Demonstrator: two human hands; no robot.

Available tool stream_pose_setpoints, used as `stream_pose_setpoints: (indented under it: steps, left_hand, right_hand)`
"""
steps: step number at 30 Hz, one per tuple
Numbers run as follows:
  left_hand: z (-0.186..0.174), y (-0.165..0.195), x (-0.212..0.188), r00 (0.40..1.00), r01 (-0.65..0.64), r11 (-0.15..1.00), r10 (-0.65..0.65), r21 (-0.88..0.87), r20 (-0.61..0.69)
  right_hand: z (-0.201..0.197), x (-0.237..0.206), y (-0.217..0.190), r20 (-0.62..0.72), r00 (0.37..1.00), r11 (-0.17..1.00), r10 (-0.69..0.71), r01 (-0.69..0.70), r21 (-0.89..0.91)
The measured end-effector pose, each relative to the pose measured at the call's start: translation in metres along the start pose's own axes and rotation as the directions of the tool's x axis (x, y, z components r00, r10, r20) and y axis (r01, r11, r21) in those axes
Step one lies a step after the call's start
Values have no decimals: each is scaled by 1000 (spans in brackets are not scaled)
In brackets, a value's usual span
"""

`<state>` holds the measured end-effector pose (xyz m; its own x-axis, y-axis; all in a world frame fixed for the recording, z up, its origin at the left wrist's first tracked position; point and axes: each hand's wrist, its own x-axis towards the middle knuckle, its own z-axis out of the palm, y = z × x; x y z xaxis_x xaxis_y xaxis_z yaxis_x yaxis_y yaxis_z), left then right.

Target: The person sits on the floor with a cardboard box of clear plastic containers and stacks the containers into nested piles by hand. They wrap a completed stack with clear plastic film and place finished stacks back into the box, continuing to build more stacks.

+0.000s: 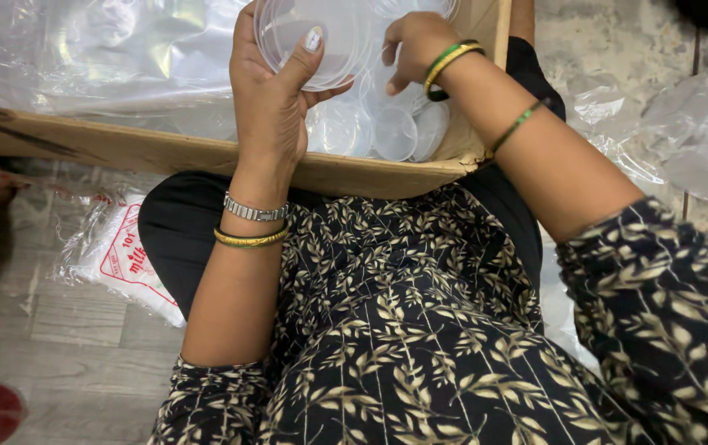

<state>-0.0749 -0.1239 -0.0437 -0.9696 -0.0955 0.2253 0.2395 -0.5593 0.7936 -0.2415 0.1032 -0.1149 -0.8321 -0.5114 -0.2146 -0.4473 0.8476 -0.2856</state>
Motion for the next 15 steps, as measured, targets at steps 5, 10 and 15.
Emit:
stream_pose_setpoints:
  steps: [5,10,15]
  left_hand:
    - [-1,0,2,1000,14,1000,-14,-8,19]
    - [-4,-1,1,999,-10,1000,10,8,38]
    - [-6,-7,1,998,-49,999,49,18,44]
  right_hand:
    - [-17,-25,0,-59,998,972,-3,17,236]
    - [-7,-16,-25,83,993,987,86,-97,131]
    - [0,-15,-19,79,997,999,15,-18,39]
